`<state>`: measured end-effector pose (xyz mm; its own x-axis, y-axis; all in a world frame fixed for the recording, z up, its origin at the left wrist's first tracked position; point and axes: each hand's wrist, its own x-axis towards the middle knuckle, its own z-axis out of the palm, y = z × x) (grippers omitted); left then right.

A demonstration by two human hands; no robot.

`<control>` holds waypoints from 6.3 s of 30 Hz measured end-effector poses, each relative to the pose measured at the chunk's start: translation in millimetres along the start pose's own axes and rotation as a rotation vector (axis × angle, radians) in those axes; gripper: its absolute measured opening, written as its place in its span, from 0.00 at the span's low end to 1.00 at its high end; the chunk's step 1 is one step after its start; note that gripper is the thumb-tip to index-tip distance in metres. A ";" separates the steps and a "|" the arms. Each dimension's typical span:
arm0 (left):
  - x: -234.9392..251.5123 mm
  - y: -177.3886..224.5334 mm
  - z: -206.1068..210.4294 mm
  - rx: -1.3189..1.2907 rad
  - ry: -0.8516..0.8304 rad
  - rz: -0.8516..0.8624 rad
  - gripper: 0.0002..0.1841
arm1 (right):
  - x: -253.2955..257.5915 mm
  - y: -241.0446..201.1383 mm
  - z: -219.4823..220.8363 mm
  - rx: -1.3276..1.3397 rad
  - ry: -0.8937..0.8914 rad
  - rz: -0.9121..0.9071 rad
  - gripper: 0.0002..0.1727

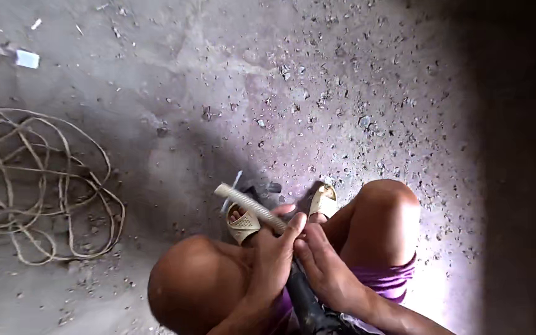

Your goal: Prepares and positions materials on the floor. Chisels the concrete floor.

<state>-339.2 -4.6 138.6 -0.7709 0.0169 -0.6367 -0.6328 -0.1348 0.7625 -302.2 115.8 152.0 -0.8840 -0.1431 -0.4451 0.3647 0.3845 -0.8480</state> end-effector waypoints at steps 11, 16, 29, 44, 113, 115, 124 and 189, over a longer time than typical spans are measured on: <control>65.2 32.6 -24.1 -0.107 0.143 -0.308 0.43 | 148.4 40.4 -30.9 0.363 0.031 0.480 0.21; 77.9 41.5 -27.3 -0.007 0.194 -0.290 0.42 | 171.1 76.6 -29.3 0.465 0.216 0.733 0.21; 40.8 6.1 -8.6 0.467 0.049 0.138 0.56 | 181.7 153.0 -28.5 0.109 0.085 0.647 0.23; 51.7 -115.3 90.6 0.242 0.204 -0.095 0.22 | 190.0 203.4 -73.5 -0.034 0.159 0.649 0.26; 222.1 -129.2 93.4 0.564 0.148 -0.122 0.35 | 239.8 140.7 -110.6 -0.784 0.057 0.668 0.32; 227.8 -116.4 82.5 0.535 0.151 -0.134 0.36 | 239.0 142.9 -112.0 -0.805 0.063 0.670 0.33; 230.0 -127.2 89.4 0.472 0.133 -0.175 0.36 | 243.3 143.2 -123.1 -0.822 0.048 0.685 0.35; 198.1 -116.3 113.2 0.505 0.227 0.070 0.31 | 267.5 187.7 -172.0 -0.788 -0.039 0.602 0.42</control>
<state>-426.7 126.6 -63.2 -0.8127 -0.1967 -0.5485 -0.5799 0.3647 0.7285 -520.5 306.6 -76.7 -0.5998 0.2503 -0.7600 0.4383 0.8974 -0.0503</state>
